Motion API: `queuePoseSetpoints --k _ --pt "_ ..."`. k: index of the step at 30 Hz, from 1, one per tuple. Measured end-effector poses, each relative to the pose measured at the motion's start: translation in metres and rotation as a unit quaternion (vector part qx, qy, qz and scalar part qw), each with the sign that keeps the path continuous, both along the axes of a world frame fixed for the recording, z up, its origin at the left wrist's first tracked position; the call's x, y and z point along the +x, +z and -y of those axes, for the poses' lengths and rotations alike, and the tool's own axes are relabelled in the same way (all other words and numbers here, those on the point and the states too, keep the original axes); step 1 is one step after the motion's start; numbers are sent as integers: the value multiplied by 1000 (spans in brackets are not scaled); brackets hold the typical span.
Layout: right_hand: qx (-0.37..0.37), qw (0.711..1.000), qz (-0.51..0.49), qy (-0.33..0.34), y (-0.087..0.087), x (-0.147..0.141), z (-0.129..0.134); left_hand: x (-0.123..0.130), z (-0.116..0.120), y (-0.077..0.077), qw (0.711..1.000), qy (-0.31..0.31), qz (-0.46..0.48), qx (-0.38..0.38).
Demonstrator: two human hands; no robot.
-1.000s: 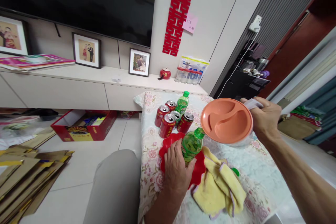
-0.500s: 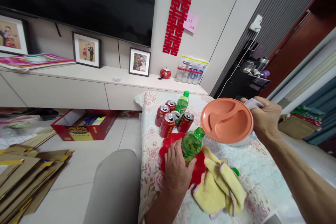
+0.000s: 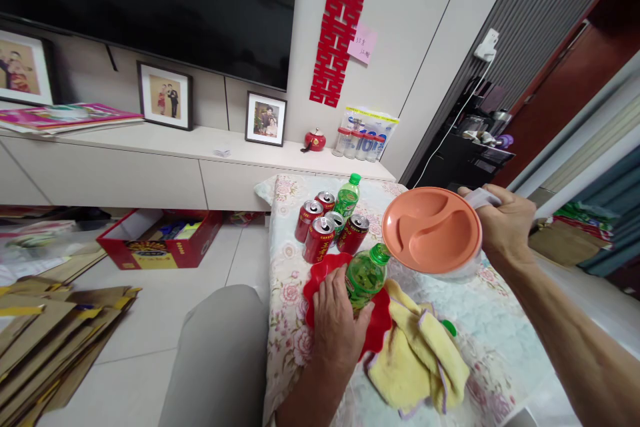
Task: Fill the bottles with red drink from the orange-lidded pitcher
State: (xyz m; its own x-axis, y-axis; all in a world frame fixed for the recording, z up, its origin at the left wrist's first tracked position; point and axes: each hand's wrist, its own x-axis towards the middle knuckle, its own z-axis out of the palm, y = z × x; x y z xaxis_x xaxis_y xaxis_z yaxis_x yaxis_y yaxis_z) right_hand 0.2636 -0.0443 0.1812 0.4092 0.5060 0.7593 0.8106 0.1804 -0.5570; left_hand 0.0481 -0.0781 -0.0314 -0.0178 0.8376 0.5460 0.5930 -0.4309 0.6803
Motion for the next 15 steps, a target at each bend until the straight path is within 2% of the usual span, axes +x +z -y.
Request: queuePoseSetpoints --k 15 --pt "2 1000 5 -6 3 -4 1 0 0 0 1000 6 -9 1"
